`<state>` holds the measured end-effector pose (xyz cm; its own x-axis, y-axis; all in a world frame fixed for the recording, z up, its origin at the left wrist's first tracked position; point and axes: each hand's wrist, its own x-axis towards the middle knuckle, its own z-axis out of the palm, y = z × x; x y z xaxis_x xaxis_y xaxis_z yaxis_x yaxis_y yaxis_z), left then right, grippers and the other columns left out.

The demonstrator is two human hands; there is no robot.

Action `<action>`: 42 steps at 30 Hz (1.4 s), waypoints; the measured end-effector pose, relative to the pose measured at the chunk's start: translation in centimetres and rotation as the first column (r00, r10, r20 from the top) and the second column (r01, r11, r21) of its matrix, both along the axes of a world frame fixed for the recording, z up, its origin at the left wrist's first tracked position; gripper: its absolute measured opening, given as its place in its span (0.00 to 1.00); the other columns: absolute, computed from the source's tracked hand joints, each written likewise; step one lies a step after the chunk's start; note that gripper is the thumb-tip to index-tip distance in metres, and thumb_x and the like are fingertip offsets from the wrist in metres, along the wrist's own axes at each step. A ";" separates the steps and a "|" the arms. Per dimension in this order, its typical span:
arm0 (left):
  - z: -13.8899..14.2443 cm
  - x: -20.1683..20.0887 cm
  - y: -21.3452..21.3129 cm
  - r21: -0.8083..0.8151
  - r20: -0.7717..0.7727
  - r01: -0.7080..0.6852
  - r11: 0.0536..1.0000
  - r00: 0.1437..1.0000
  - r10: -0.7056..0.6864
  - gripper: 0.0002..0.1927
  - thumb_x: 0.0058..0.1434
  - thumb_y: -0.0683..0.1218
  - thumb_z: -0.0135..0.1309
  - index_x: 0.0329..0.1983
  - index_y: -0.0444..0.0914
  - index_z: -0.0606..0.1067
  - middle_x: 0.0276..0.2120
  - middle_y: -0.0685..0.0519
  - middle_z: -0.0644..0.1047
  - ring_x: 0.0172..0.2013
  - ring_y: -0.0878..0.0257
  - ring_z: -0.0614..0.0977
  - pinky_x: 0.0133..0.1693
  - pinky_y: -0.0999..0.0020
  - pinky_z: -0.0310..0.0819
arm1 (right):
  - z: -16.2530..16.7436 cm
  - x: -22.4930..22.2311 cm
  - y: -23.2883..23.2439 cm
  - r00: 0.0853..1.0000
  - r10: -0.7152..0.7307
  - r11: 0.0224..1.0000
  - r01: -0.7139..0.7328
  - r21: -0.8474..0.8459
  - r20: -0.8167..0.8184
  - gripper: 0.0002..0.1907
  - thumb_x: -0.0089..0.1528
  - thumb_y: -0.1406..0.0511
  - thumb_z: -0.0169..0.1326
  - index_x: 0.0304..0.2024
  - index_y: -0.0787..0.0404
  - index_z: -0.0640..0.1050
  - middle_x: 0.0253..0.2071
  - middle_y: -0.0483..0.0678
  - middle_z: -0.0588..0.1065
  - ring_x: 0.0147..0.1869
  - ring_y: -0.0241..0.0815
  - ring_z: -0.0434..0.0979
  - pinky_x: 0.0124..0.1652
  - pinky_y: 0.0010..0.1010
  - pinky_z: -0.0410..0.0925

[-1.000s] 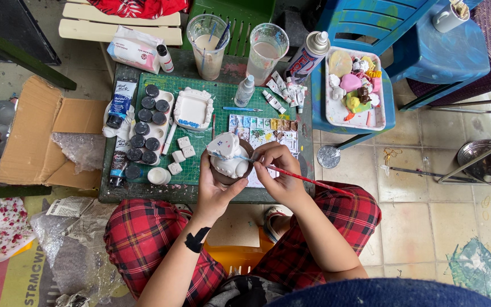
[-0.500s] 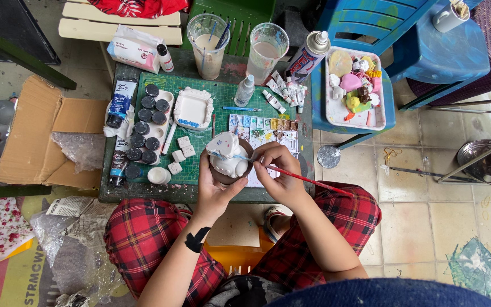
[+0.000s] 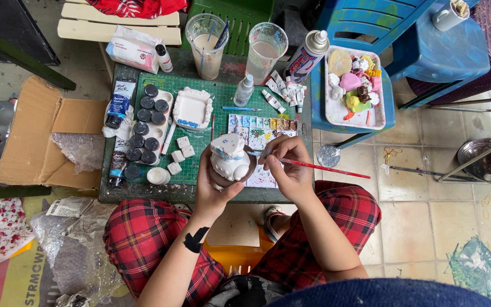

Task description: The person sits on the floor at a low table and paints a white plaster figurine with acrylic paint using a brush. They dip the brush in paint, apply paint to the figurine, dip the brush in a cup of water, and continue painting the figurine's details.

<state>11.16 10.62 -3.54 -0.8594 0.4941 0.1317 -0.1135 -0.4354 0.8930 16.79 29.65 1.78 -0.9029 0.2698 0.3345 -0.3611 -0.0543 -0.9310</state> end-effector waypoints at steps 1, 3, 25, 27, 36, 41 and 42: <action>0.0 -0.1 -0.1 -0.032 -0.040 -0.013 0.999 0.999 0.012 0.52 0.56 0.56 0.69 0.76 0.32 0.55 0.64 0.45 0.68 0.65 0.57 0.73 0.65 0.62 0.70 | 0.2 0.1 0.0 1.000 0.024 1.000 -0.024 0.013 -0.016 0.11 0.67 0.76 0.52 0.42 0.59 0.64 0.44 0.51 0.73 0.43 0.36 0.77 0.43 0.27 0.72; 0.2 -0.1 -0.2 -0.011 0.040 0.005 1.000 0.999 -0.004 0.54 0.55 0.60 0.69 0.75 0.31 0.57 0.62 0.44 0.71 0.62 0.57 0.75 0.63 0.62 0.72 | 0.7 0.3 -0.1 0.998 0.035 0.990 -0.028 0.138 -0.055 0.12 0.66 0.76 0.53 0.42 0.59 0.65 0.44 0.52 0.74 0.44 0.37 0.77 0.45 0.28 0.72; 1.6 -0.3 -0.2 -0.021 0.041 -0.052 0.998 0.998 0.053 0.52 0.56 0.54 0.69 0.75 0.32 0.55 0.64 0.45 0.69 0.62 0.57 0.75 0.63 0.61 0.72 | 2.9 0.1 -1.4 0.995 -0.070 0.808 0.098 0.581 -0.070 0.13 0.62 0.76 0.62 0.38 0.62 0.69 0.43 0.53 0.77 0.41 0.40 0.81 0.39 0.26 0.73; 1.4 -0.3 -0.2 -0.044 0.029 -0.069 0.997 0.997 0.071 0.52 0.56 0.54 0.69 0.75 0.32 0.54 0.64 0.45 0.69 0.63 0.57 0.75 0.63 0.61 0.72 | 3.1 0.1 -1.4 0.994 -0.089 0.788 0.111 0.605 -0.066 0.14 0.61 0.76 0.62 0.38 0.62 0.69 0.42 0.53 0.77 0.39 0.39 0.80 0.38 0.26 0.73; 1.4 -0.3 -0.1 0.009 0.041 -0.059 0.998 0.997 0.058 0.51 0.56 0.51 0.69 0.75 0.32 0.53 0.63 0.44 0.68 0.62 0.56 0.75 0.62 0.59 0.74 | 3.8 0.0 -1.7 0.991 -0.082 0.751 0.129 0.647 -0.103 0.14 0.60 0.76 0.63 0.37 0.61 0.69 0.41 0.52 0.78 0.40 0.42 0.82 0.38 0.27 0.74; 1.3 -0.4 -0.2 -0.019 -0.040 -0.108 0.994 0.993 0.107 0.50 0.57 0.50 0.69 0.76 0.32 0.53 0.65 0.44 0.67 0.64 0.56 0.73 0.64 0.61 0.71 | 4.1 -0.1 -1.8 0.984 -0.106 0.670 0.179 0.720 -0.146 0.15 0.58 0.75 0.64 0.35 0.60 0.70 0.39 0.50 0.79 0.32 0.39 0.80 0.32 0.25 0.72; 1.3 -0.4 -0.2 -0.020 -0.052 -0.108 0.994 0.993 0.107 0.50 0.58 0.50 0.69 0.76 0.32 0.53 0.65 0.44 0.67 0.64 0.56 0.73 0.65 0.61 0.71 | 4.1 -0.1 -1.8 0.982 -0.094 0.659 0.182 0.730 -0.161 0.15 0.59 0.75 0.64 0.36 0.61 0.70 0.39 0.50 0.79 0.33 0.39 0.81 0.33 0.26 0.72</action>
